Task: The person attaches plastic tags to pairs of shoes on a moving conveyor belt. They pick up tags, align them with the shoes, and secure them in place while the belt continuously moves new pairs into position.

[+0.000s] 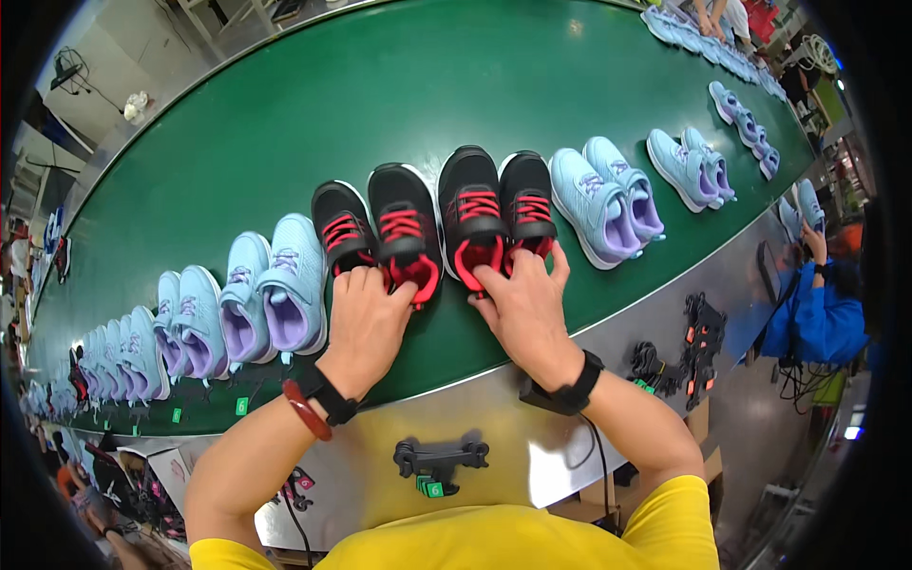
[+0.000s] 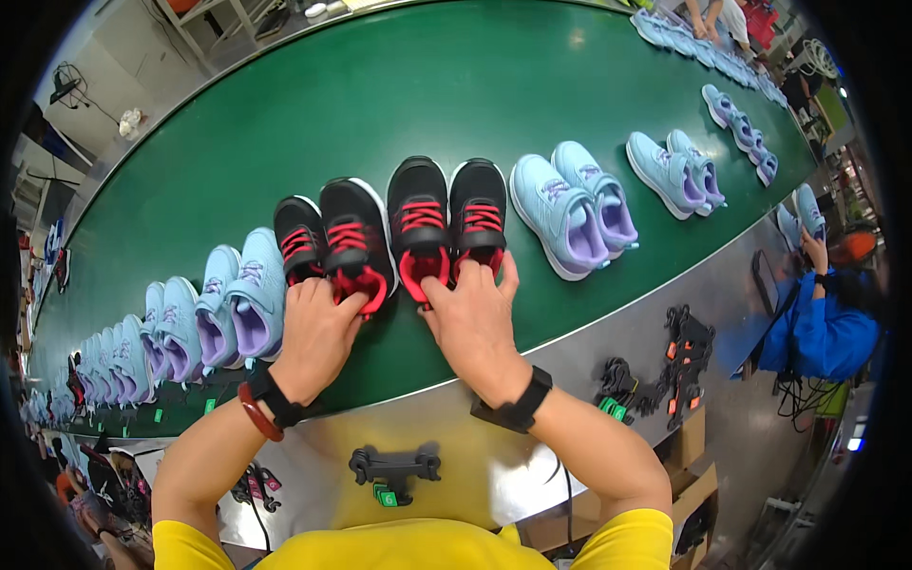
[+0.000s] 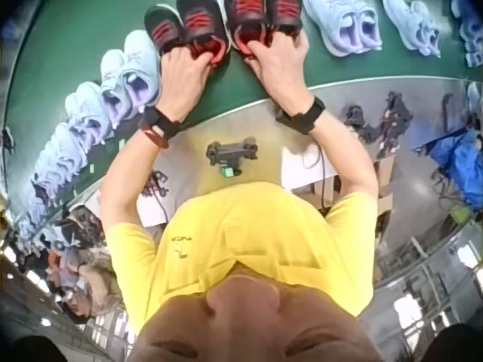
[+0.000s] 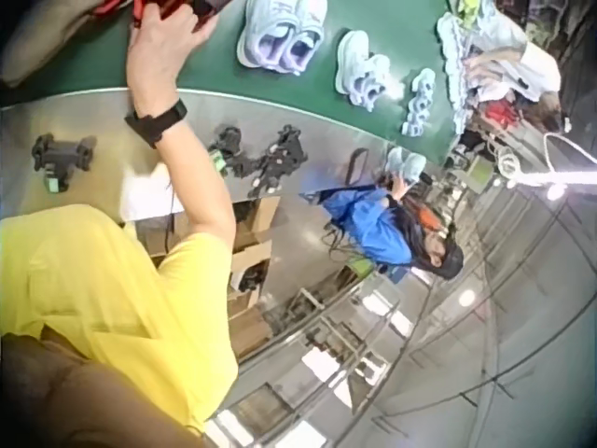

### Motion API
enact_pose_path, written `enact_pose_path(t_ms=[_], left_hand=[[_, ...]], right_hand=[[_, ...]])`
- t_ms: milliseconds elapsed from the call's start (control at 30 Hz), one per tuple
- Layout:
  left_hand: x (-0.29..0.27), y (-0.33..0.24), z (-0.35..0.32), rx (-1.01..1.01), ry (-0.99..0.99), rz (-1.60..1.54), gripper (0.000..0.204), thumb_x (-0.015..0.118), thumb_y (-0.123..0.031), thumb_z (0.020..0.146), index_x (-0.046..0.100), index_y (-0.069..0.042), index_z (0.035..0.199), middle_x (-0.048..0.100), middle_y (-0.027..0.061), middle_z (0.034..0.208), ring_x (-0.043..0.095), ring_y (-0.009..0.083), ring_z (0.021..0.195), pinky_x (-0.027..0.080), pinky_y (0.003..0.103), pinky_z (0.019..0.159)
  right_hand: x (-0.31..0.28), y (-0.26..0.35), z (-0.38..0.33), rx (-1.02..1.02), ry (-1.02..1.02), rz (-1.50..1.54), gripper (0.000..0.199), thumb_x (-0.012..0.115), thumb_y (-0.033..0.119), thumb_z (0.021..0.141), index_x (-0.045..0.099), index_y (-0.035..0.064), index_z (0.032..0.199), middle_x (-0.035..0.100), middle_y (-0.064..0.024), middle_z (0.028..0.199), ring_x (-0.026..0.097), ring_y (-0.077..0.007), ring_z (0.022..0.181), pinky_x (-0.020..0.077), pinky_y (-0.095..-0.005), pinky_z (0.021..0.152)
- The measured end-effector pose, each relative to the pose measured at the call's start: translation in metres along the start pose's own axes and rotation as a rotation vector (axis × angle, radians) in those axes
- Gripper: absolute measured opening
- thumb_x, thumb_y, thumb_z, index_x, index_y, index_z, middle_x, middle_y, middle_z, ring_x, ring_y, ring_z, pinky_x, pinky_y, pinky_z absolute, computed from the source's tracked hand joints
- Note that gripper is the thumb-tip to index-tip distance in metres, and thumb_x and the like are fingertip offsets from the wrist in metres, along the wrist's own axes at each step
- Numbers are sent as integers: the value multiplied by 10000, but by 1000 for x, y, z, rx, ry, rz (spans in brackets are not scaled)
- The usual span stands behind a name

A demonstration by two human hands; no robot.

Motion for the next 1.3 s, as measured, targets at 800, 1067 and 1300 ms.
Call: enact_pose_path(t_ms=[800, 1067, 1300], left_hand=[[-50, -20, -76, -32, 8, -25, 448, 747, -164, 746, 615, -98, 1169, 586, 144, 1167, 541, 322, 1156, 355, 520, 1064], [-156, 47, -230, -522, -339, 136, 146, 703, -74, 764, 694, -99, 907, 650, 54, 909, 600, 275, 899, 456, 423, 849], [-255, 136, -460, -1156, -469, 424, 117, 659, -65, 808, 735, -52, 895, 713, 144, 901, 687, 310, 850, 538, 374, 779]], right_hand=[[-29, 7, -28, -37, 90, -90, 643, 821, 155, 669, 573, 104, 1260, 555, -129, 1243, 488, -304, 1225, 230, -552, 1117], [-42, 0, -59, -162, 86, -71, 393, 721, 87, 771, 570, 75, 1134, 489, -152, 1326, 417, -336, 1309, 168, -554, 1159], [-56, 25, -60, -257, 41, -34, 316, 701, 34, 770, 594, 83, 1063, 538, -132, 1269, 467, -317, 1257, 175, -509, 1165]])
Point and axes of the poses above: each hand's wrist, its own z-axis towards the middle knuckle, its own x-axis out of the palm, y = z × x, the point moved 4 cm from there along z, towards the middle knuckle
